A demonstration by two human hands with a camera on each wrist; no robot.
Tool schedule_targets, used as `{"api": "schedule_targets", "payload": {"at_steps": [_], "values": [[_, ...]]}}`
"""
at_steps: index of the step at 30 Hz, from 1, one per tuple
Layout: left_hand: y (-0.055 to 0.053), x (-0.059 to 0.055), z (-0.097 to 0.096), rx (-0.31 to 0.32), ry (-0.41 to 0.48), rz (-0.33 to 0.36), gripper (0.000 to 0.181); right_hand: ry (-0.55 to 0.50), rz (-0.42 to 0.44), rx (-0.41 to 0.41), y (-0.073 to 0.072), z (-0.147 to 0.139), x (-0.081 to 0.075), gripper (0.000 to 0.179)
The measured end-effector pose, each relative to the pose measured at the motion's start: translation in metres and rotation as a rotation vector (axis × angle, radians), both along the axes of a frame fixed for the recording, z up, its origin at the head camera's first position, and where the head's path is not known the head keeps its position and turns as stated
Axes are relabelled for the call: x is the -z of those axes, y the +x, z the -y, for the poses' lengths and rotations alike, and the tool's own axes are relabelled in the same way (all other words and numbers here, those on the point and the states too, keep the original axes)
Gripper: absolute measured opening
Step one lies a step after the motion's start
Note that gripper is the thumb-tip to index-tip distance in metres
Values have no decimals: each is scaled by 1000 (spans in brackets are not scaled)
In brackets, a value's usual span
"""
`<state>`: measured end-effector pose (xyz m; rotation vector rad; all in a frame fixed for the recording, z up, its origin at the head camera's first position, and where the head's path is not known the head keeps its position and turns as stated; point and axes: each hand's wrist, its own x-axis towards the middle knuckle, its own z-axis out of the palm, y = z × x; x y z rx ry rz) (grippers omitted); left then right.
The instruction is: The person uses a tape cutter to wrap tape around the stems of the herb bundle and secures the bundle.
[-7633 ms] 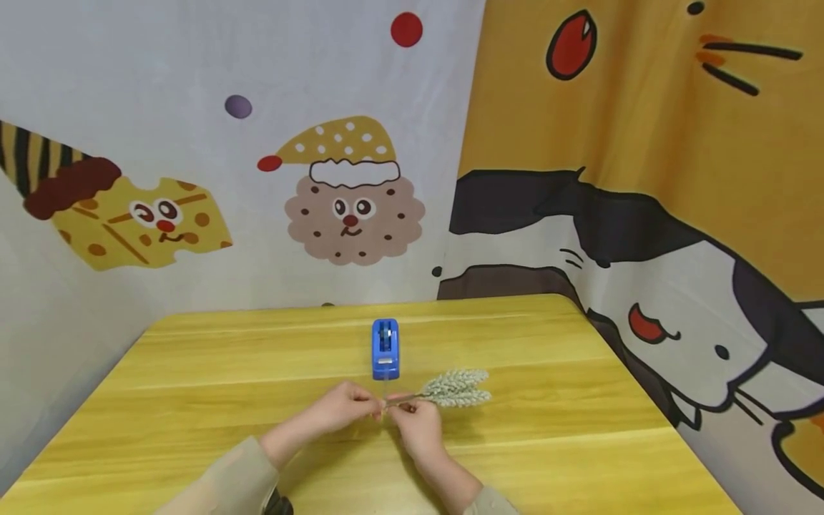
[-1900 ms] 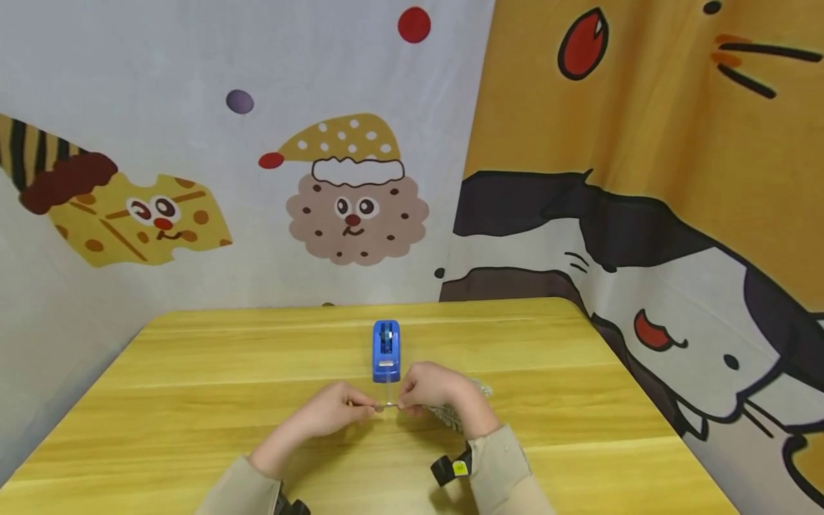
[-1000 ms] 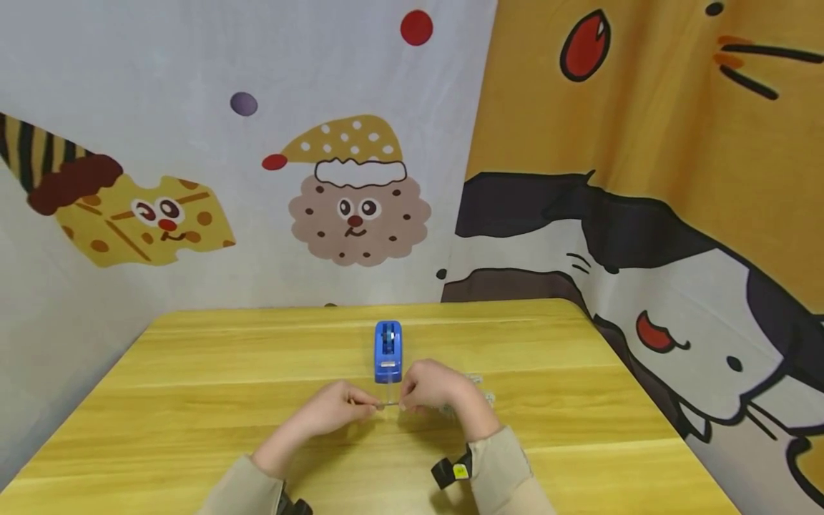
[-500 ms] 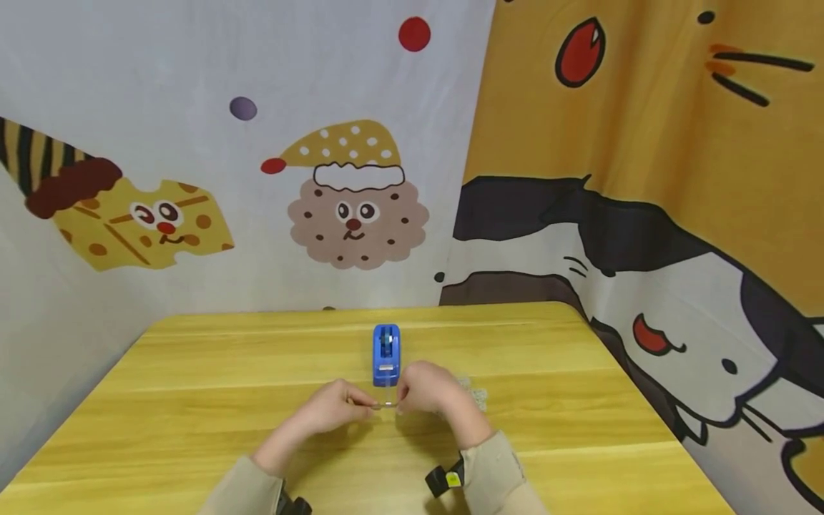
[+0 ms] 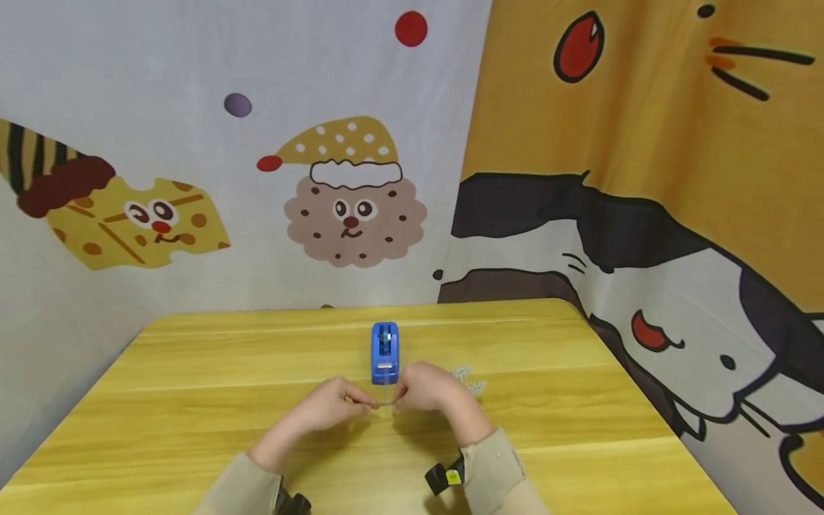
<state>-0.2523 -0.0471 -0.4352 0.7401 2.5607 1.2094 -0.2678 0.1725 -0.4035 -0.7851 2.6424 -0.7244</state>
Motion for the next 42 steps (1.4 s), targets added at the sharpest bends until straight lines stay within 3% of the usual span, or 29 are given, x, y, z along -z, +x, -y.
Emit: {"api": "schedule_targets", "payload": {"at_steps": [16, 30, 42], "values": [[2, 3, -1, -53, -4, -19, 11, 81, -86, 28, 8, 9, -4, 12], [2, 2, -2, -7, 7, 11, 20, 127, -137, 42, 6, 10, 0, 9], [-2, 5, 1, -17, 12, 27, 18, 132, -166, 53, 6, 10, 2, 13]]}}
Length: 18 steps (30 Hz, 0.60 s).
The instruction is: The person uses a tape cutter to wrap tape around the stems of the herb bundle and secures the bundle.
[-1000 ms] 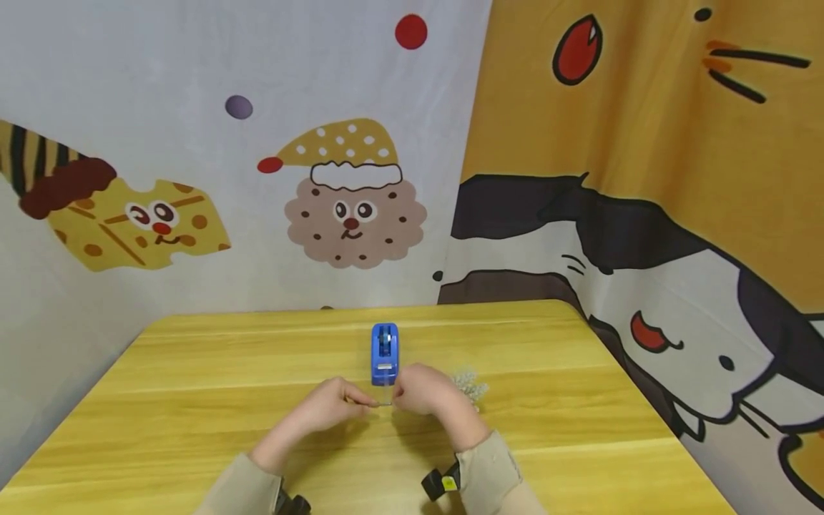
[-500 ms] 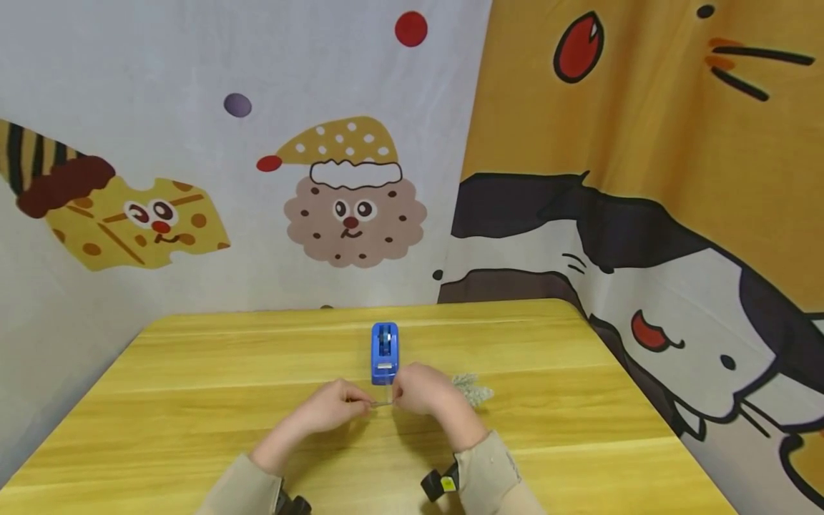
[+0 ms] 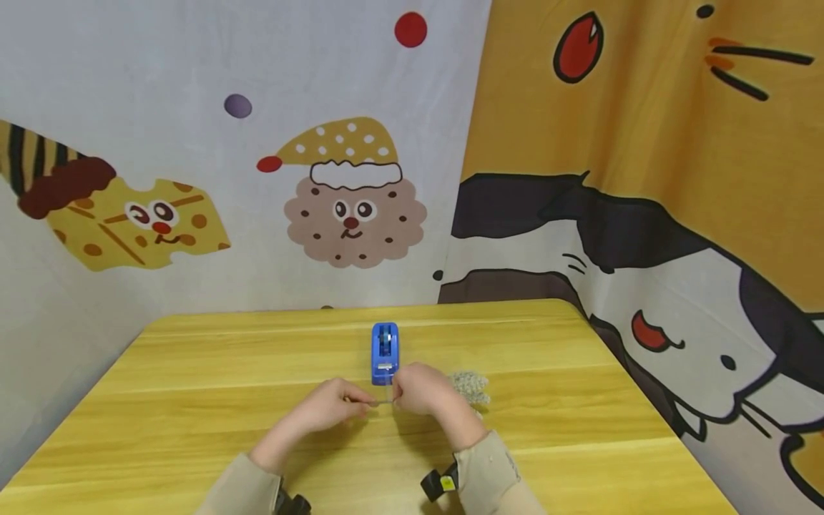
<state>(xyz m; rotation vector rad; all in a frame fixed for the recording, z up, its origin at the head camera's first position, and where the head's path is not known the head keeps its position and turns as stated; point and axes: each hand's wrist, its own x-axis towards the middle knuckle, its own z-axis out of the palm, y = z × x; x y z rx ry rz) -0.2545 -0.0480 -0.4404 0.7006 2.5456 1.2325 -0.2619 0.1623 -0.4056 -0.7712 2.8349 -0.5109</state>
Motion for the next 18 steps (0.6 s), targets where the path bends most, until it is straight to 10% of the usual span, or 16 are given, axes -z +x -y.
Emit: {"api": "schedule_targets", "payload": {"at_steps": [18], "values": [[0, -1, 2, -27, 37, -15, 16, -7, 6, -3, 3, 1, -5, 15]]}}
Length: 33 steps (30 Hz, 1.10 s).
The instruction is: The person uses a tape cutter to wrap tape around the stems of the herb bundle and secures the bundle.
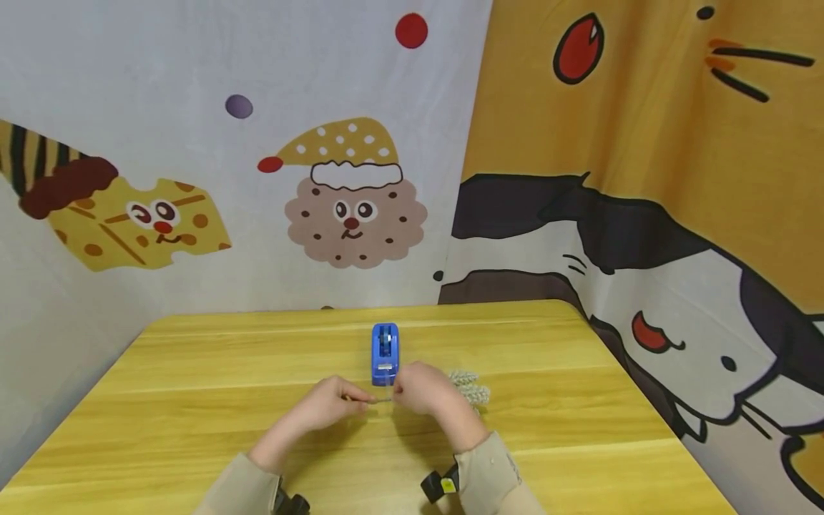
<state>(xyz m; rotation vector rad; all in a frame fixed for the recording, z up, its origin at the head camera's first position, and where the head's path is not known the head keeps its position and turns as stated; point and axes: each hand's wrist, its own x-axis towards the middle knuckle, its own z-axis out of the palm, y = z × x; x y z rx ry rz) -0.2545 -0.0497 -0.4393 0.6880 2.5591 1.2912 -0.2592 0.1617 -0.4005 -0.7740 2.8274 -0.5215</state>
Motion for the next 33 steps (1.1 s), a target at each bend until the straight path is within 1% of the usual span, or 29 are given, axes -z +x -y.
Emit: {"api": "schedule_targets", "payload": {"at_steps": [5, 13, 22, 28, 33], "values": [[0, 0, 0, 17, -4, -6, 15, 6, -39, -2, 0, 0, 2, 11], [-1, -1, 1, 17, 5, 28, 21, -1, -75, -1, -1, 0, 3, 11], [-1, -1, 1, 19, 11, 52, 22, 25, -104, 21, -3, 2, 7, 10], [-3, 1, 2, 16, 8, 49, 22, 24, -132, 10, -5, 3, 10, 11], [-3, 1, 3, 8, 1, 39, 22, 13, -128, 13, -6, 4, 10, 13]]}}
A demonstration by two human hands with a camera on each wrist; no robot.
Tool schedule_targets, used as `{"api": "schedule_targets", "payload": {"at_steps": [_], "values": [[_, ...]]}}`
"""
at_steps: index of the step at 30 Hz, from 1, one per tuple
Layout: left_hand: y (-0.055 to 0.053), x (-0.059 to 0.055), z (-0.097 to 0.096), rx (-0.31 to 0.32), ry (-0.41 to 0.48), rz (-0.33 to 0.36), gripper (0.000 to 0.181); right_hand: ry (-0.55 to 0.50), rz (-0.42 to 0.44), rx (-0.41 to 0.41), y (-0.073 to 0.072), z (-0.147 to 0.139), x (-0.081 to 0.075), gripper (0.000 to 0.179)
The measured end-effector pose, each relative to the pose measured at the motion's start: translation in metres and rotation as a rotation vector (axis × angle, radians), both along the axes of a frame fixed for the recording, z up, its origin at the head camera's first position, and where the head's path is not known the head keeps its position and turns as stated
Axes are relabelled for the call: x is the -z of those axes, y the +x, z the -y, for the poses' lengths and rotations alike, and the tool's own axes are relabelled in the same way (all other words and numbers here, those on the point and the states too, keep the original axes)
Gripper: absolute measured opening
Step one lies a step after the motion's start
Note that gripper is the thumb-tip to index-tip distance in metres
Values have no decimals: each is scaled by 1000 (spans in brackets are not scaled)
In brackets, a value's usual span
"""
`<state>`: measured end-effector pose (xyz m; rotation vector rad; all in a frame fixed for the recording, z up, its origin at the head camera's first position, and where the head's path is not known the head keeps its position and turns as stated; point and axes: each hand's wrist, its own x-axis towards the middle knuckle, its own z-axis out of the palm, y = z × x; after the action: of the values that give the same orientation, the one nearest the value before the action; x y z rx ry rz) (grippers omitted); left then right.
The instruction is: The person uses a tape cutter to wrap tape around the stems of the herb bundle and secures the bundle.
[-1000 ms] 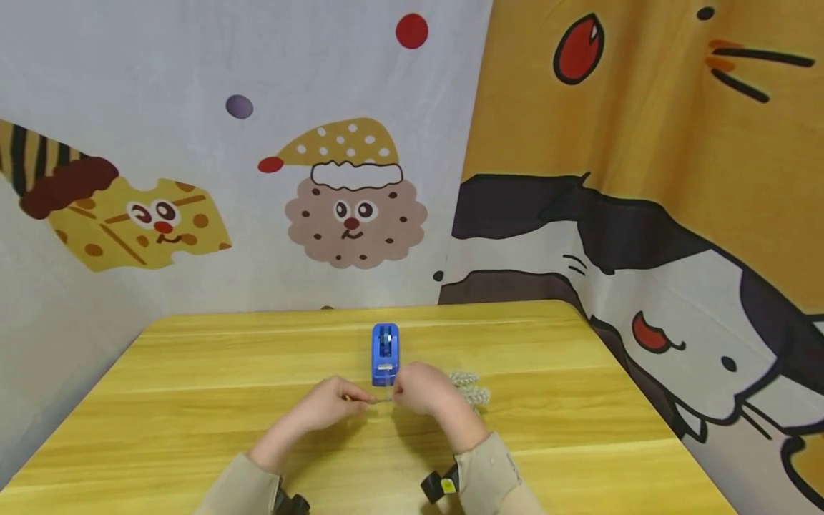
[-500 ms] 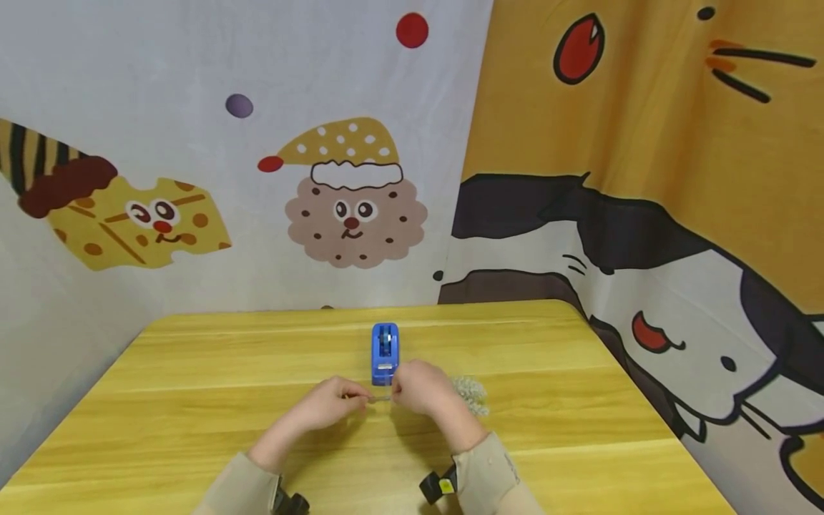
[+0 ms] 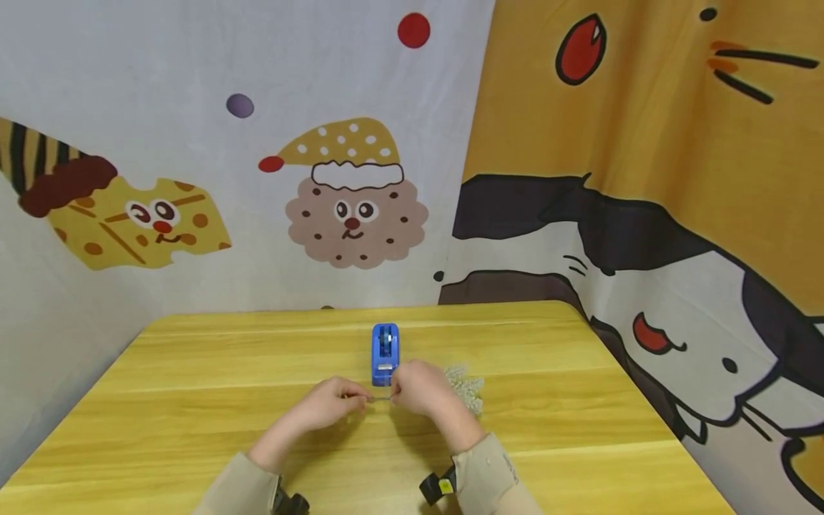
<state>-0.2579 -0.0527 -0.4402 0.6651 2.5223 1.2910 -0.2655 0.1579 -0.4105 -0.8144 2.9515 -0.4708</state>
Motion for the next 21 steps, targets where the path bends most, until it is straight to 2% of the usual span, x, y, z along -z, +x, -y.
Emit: {"api": "schedule_targets", "payload": {"at_steps": [9, 21], "values": [[0, -2, 1, 2, -16, -38, 20, -12, 19, 20, -1, -1, 1, 16], [-1, 0, 1, -78, -33, -54, 16, -42, 57, 13, -2, -4, -1, 7]]}}
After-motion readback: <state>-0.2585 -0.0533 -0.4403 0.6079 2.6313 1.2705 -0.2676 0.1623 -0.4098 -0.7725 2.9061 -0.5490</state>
